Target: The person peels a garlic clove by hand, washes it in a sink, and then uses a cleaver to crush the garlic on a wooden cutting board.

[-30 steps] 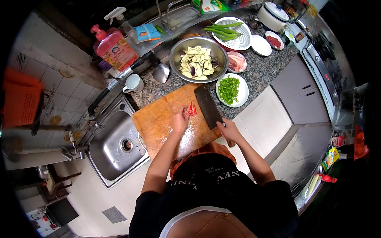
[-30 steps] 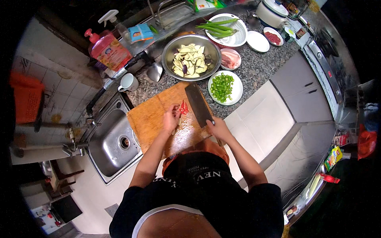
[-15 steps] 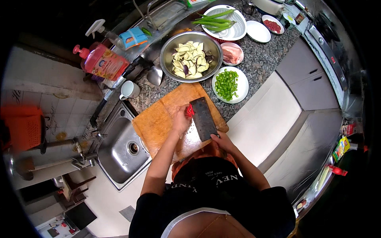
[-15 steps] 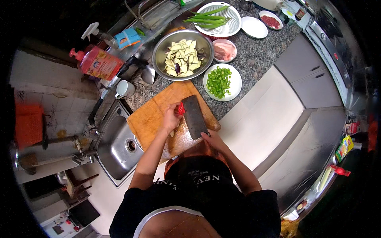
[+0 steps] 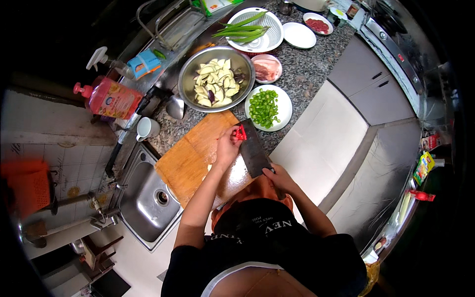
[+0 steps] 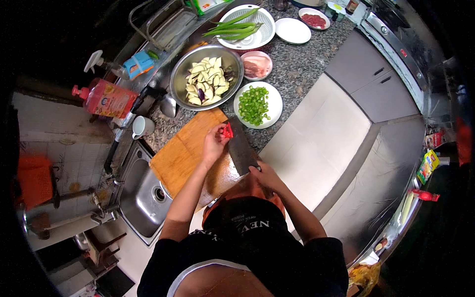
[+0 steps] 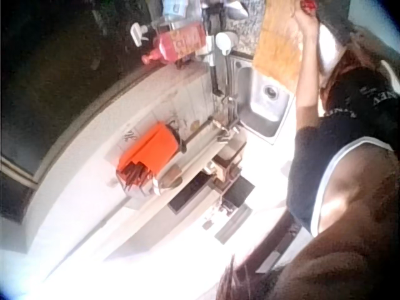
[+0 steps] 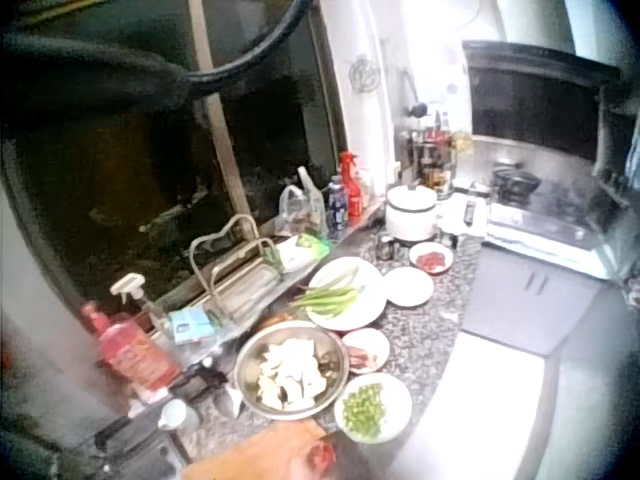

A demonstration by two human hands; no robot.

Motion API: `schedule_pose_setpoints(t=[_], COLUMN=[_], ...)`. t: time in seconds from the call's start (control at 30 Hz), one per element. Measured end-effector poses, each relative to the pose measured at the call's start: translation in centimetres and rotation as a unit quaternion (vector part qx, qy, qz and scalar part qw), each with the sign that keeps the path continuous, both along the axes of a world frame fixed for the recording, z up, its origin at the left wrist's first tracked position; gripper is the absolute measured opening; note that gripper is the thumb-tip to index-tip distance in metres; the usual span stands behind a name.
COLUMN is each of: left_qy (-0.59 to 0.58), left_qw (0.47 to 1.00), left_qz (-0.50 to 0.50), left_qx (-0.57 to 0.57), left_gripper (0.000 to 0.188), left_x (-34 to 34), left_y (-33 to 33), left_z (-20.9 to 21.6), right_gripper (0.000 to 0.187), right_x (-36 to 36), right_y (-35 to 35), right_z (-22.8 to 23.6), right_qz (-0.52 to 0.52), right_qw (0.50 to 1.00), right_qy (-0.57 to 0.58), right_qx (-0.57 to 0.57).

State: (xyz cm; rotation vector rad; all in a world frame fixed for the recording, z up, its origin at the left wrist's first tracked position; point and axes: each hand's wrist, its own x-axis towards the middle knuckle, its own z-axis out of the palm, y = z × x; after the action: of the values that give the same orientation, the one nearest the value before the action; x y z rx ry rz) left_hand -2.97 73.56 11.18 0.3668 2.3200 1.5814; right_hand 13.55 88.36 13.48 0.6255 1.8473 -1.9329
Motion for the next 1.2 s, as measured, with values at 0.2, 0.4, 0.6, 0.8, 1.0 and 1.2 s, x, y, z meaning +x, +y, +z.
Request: schedule_pose_setpoints(t=[0.2, 0.4, 0.6, 0.8, 1.0, 1.2], left_qy=[0.076, 0.084, 0.051, 0.011, -0.025, 0.026], left_qw=[0.995, 0.995, 0.988, 0.963, 0.959, 0.999], left_qz=[-0.062, -0.045, 0.113, 0.146, 0.097, -0.002], left_qx=[0.016, -0.037, -0.089, -0.228, -0.266, -0.047], left_gripper=[0.042, 0.029, 0.015, 0.017, 0.008, 0.007], left_x=[-1.3, -1.8, -2.5, -2.3, -2.6, -2.6], left_y=[9.2, 11.5, 1.7, -4.4, -3.7, 7.0], left_z=[3.4, 2.2, -0.6, -0.9, -0.3, 3.7], right_gripper=[0.016, 0.018, 0.018, 0.013, 0.012, 0.012], right_x=[-0.5, -2.9, -2.8, -2.7, -2.4, -2.2], right_y=[5.7, 9.8, 12.0, 13.1, 14.3, 14.6], right_z=[4.9, 6.3, 6.2, 6.0, 7.0, 7.5], right_qz=[-0.095, -0.074, -0.081, -0.124, -0.16, -0.166], right_qw=[0.993, 0.954, 0.967, 0.986, 0.983, 0.981], right_qy=[-0.004, 0.014, 0.0, 0.03, 0.057, 0.058], right_qx=[0.076, 0.292, 0.243, 0.105, 0.069, 0.087])
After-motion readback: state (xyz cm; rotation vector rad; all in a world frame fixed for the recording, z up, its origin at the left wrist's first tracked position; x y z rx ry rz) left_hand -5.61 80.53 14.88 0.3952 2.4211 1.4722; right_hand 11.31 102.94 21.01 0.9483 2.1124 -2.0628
